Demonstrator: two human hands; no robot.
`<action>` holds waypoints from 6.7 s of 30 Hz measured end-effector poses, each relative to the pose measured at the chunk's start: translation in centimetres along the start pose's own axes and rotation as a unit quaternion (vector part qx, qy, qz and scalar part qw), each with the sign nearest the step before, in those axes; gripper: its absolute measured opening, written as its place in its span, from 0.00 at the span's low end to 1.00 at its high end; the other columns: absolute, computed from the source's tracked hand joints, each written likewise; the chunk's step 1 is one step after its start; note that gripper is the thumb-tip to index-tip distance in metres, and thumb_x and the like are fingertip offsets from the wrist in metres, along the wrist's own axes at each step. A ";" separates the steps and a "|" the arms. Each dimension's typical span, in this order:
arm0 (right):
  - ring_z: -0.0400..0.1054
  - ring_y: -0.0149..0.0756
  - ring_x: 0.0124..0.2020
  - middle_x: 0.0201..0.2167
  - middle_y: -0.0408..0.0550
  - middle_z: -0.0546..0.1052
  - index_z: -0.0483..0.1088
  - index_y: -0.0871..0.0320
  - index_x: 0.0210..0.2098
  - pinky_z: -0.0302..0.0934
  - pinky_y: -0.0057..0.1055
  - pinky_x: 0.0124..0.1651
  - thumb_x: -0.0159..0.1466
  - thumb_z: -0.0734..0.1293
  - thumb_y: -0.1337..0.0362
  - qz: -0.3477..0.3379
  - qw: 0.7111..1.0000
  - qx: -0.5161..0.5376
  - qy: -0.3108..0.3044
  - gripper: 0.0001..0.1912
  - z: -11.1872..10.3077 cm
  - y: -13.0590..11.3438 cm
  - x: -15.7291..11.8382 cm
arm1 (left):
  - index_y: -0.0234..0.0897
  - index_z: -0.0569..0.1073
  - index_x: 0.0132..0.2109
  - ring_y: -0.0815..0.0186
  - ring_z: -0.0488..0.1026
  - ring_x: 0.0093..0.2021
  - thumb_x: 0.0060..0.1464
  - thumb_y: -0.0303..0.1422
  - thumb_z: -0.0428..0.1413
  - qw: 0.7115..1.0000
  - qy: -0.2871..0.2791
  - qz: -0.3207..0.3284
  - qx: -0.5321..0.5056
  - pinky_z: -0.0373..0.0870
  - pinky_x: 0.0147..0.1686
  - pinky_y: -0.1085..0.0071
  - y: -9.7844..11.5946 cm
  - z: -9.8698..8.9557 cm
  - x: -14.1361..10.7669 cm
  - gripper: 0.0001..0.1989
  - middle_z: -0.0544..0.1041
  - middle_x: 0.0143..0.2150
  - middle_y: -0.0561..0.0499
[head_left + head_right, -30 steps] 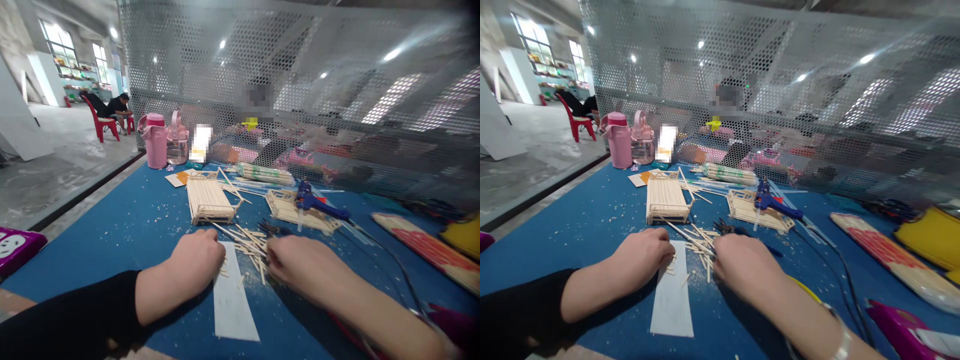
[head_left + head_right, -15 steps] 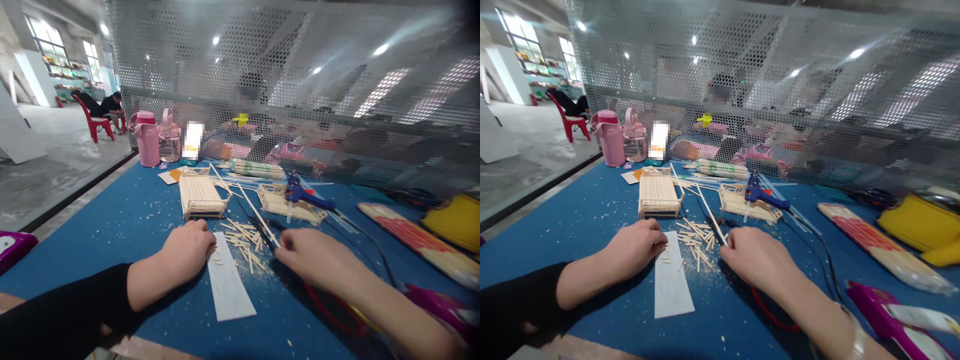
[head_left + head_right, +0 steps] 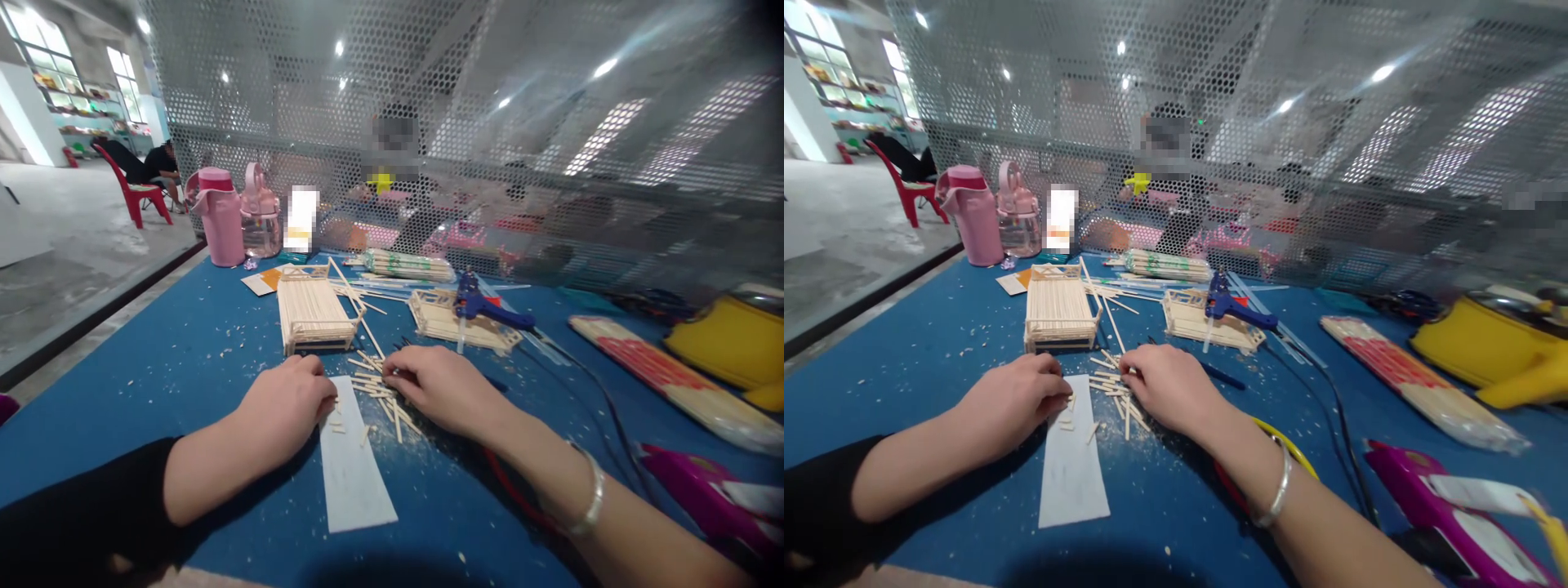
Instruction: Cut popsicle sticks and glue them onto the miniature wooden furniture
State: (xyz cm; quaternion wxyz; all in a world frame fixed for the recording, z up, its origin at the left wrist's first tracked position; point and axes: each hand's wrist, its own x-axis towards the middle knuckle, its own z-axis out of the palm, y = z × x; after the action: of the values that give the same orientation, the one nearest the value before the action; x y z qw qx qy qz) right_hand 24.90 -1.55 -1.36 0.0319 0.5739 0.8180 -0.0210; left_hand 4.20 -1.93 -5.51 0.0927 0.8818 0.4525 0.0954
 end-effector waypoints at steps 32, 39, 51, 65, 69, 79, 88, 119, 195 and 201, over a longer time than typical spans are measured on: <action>0.64 0.30 0.31 0.31 0.46 0.73 0.68 0.59 0.30 0.56 0.25 0.34 0.61 0.60 0.70 -0.110 0.987 0.104 0.047 0.07 1.6 0.9 1.2 | 0.38 0.78 0.40 0.60 0.73 0.41 0.60 0.31 0.47 1.000 -0.002 0.001 -0.009 0.71 0.37 0.66 0.2 0.0 0.0 0.14 0.75 0.41 0.46; 0.62 0.28 0.23 0.23 0.42 0.73 0.70 0.59 0.34 0.54 0.24 0.29 0.61 0.58 0.69 -0.092 0.983 0.138 0.085 0.09 0.9 1.6 0.4 | 0.39 0.77 0.42 0.62 0.73 0.40 0.61 0.34 0.47 0.999 0.011 0.001 -0.044 0.70 0.39 0.67 0.6 -0.6 -0.2 0.13 0.75 0.41 0.47; 0.72 0.34 0.32 0.31 0.46 0.80 0.78 0.55 0.35 0.57 0.26 0.35 0.57 0.61 0.73 -0.155 0.978 0.108 -0.091 0.14 0.5 -0.9 -1.6 | 0.36 0.69 0.51 0.51 0.67 0.51 0.46 0.51 0.59 0.999 -0.023 0.039 -0.026 0.64 0.48 0.52 0.7 -0.7 -0.6 0.30 0.72 0.51 0.42; 0.58 0.27 0.22 0.21 0.39 0.69 0.70 0.59 0.37 0.51 0.23 0.26 0.59 0.60 0.71 -0.051 0.969 0.229 -0.075 0.09 0.0 -1.1 -1.7 | 0.35 0.74 0.46 0.57 0.71 0.48 0.60 0.32 0.49 0.997 0.043 -0.017 -0.067 0.67 0.48 0.59 -1.2 -1.4 0.2 0.12 0.75 0.46 0.44; 0.60 0.28 0.23 0.21 0.42 0.71 0.70 0.59 0.32 0.51 0.24 0.27 0.58 0.60 0.73 -0.065 0.980 0.176 -0.065 0.09 0.3 -2.0 -1.9 | 0.36 0.75 0.46 0.57 0.71 0.46 0.55 0.25 0.51 0.998 0.004 0.021 -0.051 0.68 0.46 0.61 -2.0 -2.1 0.3 0.13 0.73 0.44 0.45; 0.66 0.33 0.29 0.26 0.47 0.75 0.71 0.59 0.28 0.51 0.27 0.31 0.56 0.59 0.74 -0.048 0.993 0.102 -0.025 0.11 1.8 -3.3 -1.6 | 0.40 0.78 0.41 0.60 0.72 0.43 0.56 0.23 0.48 0.995 -0.011 0.098 -0.019 0.69 0.41 0.66 -2.3 -0.9 0.8 0.14 0.75 0.45 0.46; 0.66 0.30 0.26 0.24 0.45 0.76 0.73 0.58 0.27 0.52 0.24 0.30 0.54 0.60 0.75 -0.093 0.988 0.117 -0.043 0.12 0.8 -2.6 -2.3 | 0.40 0.78 0.40 0.59 0.72 0.44 0.58 0.27 0.51 0.998 -0.029 0.054 -0.032 0.68 0.42 0.65 -1.4 -1.1 0.5 0.11 0.75 0.42 0.47; 0.60 0.28 0.22 0.21 0.41 0.70 0.72 0.56 0.29 0.46 0.23 0.24 0.51 0.58 0.75 -0.024 0.982 0.131 -0.135 0.14 -0.5 -0.6 -2.1 | 0.38 0.74 0.49 0.54 0.70 0.51 0.52 0.32 0.60 0.996 -0.003 0.032 -0.087 0.69 0.48 0.60 -1.3 -0.4 1.1 0.16 0.74 0.50 0.44; 0.57 0.45 0.62 0.60 0.61 0.64 0.65 0.67 0.54 0.52 0.47 0.64 0.67 0.53 0.67 -0.185 0.967 0.167 0.048 0.20 3.8 -3.4 -3.0 | 0.41 0.54 0.60 0.72 0.63 0.24 0.51 0.35 0.59 0.840 -0.082 -0.213 -0.492 0.64 0.18 0.78 -4.7 -5.1 -3.1 0.32 0.65 0.27 0.59; 0.61 0.47 0.60 0.59 0.65 0.66 0.63 0.70 0.57 0.57 0.47 0.61 0.67 0.54 0.68 -0.157 0.976 0.145 0.031 0.22 3.8 -3.6 -1.8 | 0.40 0.54 0.60 0.71 0.64 0.24 0.51 0.34 0.59 0.835 -0.087 -0.203 -0.503 0.63 0.17 0.78 -4.5 -4.7 -3.3 0.32 0.64 0.26 0.59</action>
State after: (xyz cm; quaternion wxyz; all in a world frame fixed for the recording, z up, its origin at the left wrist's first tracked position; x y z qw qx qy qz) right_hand 22.23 -4.70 -5.06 -0.0808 0.4373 0.8867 -0.1261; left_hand -2.40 -1.65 -2.36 0.5800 0.6065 0.5009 0.2121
